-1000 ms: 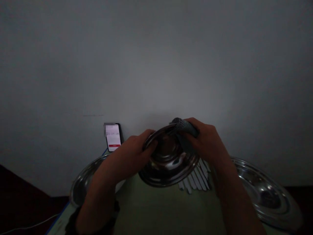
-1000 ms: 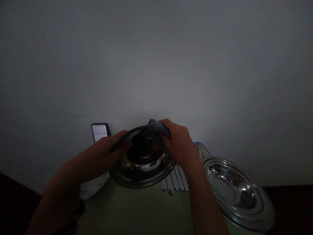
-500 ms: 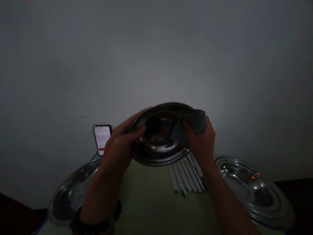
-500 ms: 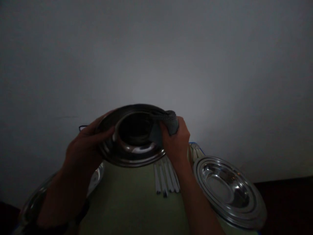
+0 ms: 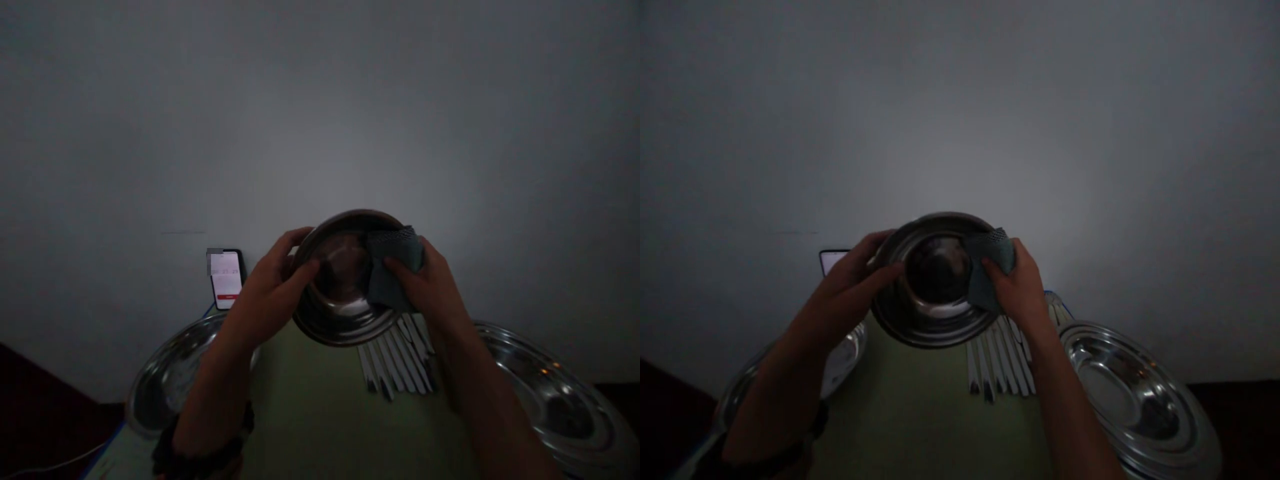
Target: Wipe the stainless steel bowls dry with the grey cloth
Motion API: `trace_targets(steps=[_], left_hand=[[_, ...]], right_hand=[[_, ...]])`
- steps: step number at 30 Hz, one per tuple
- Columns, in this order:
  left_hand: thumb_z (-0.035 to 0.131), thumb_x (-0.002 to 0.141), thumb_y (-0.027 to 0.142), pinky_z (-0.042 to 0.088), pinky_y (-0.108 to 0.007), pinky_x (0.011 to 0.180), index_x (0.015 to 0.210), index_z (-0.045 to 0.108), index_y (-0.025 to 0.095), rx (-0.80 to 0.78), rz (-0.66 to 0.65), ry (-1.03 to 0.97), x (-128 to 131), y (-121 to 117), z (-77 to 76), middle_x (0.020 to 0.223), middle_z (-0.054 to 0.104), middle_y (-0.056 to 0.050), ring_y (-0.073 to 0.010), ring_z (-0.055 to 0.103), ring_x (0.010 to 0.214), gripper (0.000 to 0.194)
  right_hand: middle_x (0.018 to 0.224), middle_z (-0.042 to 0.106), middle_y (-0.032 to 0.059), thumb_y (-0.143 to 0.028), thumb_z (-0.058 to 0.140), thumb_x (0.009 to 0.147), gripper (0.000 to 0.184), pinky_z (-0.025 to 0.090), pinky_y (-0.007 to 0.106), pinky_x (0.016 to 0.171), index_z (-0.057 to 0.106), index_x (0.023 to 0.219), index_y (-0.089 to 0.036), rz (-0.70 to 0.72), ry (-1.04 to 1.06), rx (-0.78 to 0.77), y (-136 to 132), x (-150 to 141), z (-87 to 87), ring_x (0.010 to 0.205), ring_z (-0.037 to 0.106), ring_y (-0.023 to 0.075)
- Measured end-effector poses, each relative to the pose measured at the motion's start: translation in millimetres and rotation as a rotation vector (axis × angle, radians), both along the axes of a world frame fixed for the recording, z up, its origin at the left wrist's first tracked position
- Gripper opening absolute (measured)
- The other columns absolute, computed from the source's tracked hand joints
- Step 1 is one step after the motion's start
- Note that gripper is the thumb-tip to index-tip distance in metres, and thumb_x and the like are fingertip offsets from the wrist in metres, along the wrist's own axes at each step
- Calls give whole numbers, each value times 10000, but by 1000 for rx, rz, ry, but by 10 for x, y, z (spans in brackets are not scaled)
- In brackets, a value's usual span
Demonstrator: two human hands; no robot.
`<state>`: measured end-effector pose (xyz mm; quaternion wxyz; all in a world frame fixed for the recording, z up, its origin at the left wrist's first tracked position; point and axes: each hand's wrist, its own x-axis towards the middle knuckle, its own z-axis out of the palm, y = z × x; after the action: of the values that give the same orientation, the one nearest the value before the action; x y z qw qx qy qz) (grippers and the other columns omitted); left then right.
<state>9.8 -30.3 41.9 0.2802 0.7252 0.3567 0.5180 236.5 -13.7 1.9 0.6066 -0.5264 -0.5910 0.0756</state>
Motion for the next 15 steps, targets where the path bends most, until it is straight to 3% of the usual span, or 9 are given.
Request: trace_targets(steps=[2,4,7,10,15], left_hand=[[574,854,294,525,-347,839,1179,598,180,-3,5,207,-48,-9,7,1106,703,-81,-229,666,971,346],[545,859,240,513,-345,868,1190,607,172,-15,-57,320,-34,0,-33,1155,693,-90,-223,660,1007,344],[539,821,161,521,-362,846,1199,627,180,-23,-161,469,51,34,-137,1128,716,-87,-230,678,970,389],[496,818,136,517,-407,854,1185,649,176,16,-115,569,124,58,-193,1143,715,-107,-248,687,951,399],[456,821,122,463,-391,964,1172,656,181,56,-50,453,121,60,-123,1200,693,-96,-224,643,1089,409]], right_hand=[[665,553,-30,-289,637,727,118,387,272,585,560,753,-203,22,-141,18,-103,-24,90,629,506,148],[651,536,-37,-205,622,721,57,376,254,574,566,717,-202,138,-269,60,-187,-88,148,613,499,130],[738,573,-18,-77,556,700,153,404,247,611,622,759,-202,297,-419,144,-225,-169,150,664,544,123],[797,584,3,-53,531,690,237,435,269,656,646,830,-206,225,-469,226,-158,-191,70,720,573,141],[850,592,32,-114,566,720,197,466,323,714,609,891,-202,75,-407,289,-19,-213,-62,784,588,182]])
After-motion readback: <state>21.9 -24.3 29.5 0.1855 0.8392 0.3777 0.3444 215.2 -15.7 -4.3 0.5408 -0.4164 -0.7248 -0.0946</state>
